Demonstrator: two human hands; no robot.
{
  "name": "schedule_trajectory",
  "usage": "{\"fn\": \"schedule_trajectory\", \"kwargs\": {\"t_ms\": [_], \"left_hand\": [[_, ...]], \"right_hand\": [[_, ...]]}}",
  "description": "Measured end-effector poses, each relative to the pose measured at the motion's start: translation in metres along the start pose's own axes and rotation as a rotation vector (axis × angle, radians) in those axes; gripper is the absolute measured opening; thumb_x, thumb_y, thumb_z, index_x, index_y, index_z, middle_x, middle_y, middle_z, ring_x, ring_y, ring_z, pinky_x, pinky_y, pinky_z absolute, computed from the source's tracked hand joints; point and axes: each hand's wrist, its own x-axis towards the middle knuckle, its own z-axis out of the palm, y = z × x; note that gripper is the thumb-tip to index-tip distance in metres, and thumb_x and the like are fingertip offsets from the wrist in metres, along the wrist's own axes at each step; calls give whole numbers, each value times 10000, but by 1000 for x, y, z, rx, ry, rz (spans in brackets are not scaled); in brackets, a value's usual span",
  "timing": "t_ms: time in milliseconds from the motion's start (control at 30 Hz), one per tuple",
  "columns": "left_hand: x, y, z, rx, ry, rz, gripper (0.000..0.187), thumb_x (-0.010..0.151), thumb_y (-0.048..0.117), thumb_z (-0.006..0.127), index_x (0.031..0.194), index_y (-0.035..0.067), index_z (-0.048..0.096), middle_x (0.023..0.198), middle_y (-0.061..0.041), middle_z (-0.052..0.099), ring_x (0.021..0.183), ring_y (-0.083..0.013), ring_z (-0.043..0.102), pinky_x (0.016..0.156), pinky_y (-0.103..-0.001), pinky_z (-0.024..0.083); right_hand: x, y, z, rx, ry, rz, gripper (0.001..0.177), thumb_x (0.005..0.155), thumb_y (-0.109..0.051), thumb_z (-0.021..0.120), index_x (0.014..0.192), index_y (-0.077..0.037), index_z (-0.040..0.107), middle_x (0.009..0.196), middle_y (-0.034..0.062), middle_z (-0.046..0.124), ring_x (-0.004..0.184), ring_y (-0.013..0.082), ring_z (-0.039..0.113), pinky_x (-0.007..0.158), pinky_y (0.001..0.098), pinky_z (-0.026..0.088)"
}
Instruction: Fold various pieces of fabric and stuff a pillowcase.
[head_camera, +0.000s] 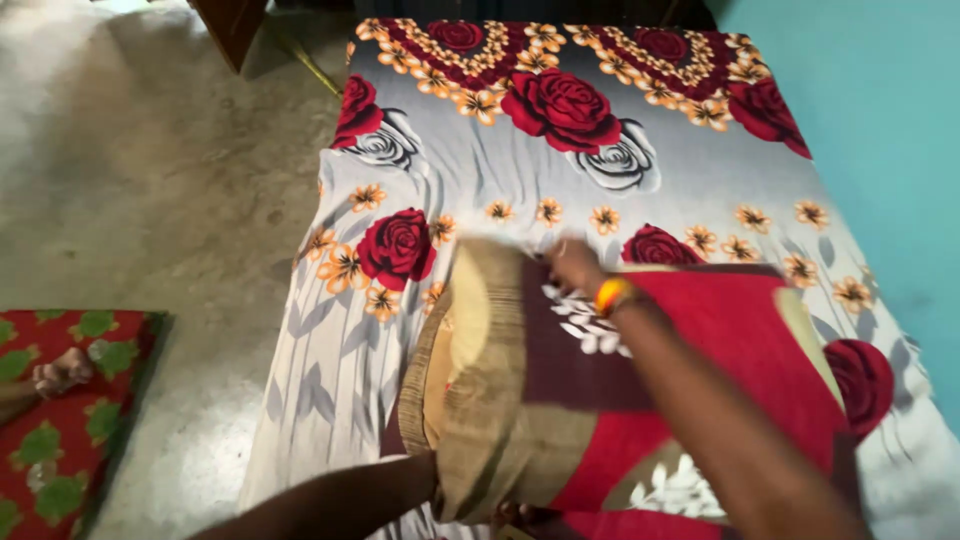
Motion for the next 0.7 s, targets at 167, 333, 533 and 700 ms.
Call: {"fn": "schedule_trajectory", "kwargs": {"t_ms": [167,333,533,700], "left_hand": [[-54,20,-75,97,183,-102,331,1038,279,521,1232,38,640,1104,-119,722,941,-215,699,806,-394,571],[-83,28,-110,190,282,-214,295,1007,267,539,1156,40,655,1029,-146,726,874,-253,699,733,-429,574],[-87,58,-126,314,432,-354,257,970,253,561,1066,42,672,940,-178,731,794,-298,698,645,-472,579],[-86,140,-24,360,645,-160,625,862,527,704,1163,-21,683,1023,-156,759,920,-285,715,781,-444,558]], "right_hand": [[-85,-85,-18,241,128,-47,169,895,-161,634,943,-25,722,740,146,741,618,249,730,599,396,588],[-112,-86,-38,314,83,19,337,930,-303,699,1112,-20,698,1036,178,723,882,275,738,782,385,581],[-170,-125,-39,-79,165,-288,575,974,-399,627,1420,-43,555,1515,235,441,1332,424,482,1086,503,413],[-169,-137,-25,-245,109,-235,559,1003,-399,549,1461,-79,521,1539,181,435,1384,396,436,1113,557,345]]}}
